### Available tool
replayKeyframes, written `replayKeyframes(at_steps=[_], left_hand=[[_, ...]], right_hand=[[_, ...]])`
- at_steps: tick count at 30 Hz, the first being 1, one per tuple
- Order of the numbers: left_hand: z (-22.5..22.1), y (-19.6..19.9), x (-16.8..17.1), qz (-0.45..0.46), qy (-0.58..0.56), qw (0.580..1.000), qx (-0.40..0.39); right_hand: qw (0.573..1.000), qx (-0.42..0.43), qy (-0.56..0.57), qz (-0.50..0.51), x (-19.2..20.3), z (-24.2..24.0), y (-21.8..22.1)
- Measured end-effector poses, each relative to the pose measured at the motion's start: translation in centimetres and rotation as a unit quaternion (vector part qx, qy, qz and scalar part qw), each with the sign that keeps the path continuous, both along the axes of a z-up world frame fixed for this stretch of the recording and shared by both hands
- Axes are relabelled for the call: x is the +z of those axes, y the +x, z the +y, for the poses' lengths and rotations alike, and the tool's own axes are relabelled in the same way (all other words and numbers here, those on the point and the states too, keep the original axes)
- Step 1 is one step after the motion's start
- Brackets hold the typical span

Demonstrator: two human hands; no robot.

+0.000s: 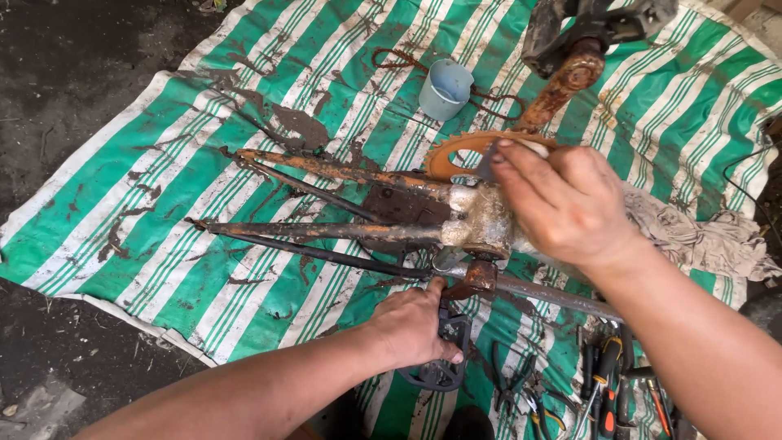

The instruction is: Manually sanding a rusty bicycle frame with sandpaper to prepare the surface.

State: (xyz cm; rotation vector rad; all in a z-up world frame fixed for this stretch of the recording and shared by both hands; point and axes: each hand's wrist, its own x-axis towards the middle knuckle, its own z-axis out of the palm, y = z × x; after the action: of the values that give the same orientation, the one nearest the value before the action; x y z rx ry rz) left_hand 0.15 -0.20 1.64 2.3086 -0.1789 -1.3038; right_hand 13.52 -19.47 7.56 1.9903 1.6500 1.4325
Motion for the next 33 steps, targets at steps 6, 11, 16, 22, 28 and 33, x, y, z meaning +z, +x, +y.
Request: replayKeyframes(at_steps=[6, 11, 16, 22, 28, 33], left_hand=[[0.5, -0.2, -1.1, -0.026, 0.014, 1.0, -0.008], [0.1, 0.0, -0.7, -0.016, 0.018, 1.0, -0.018], [0.0, 0.1, -1.1, -0.009, 0.014, 1.0, -0.008], [0.4, -0.1, -0.8, -0.031, 0.016, 0.999, -0.018], [0.1, 0.1, -1.3, -0.023, 0.011, 1.0, -0.01], [0.6, -0.2, -0.7, -0.026, 0.005, 1.0, 0.001]], right_hand=[[0.998, -0.009, -0.047, 0.039, 1.5, -3.7, -0.7], [1.0, -0.004, -0.017, 0.008, 0.4, -1.2, -0.1], [0.998, 0.005, -0.04, 0.047, 1.4, -0.3, -0.6], [0.999, -0.028, -0.033, 0.021, 1.5, -2.1, -0.8], [0.997, -0.019, -0.055, 0.044, 0.8, -1.1, 0.0], [0.998, -0.029, -0.041, 0.027, 1.8, -3.8, -1.3]])
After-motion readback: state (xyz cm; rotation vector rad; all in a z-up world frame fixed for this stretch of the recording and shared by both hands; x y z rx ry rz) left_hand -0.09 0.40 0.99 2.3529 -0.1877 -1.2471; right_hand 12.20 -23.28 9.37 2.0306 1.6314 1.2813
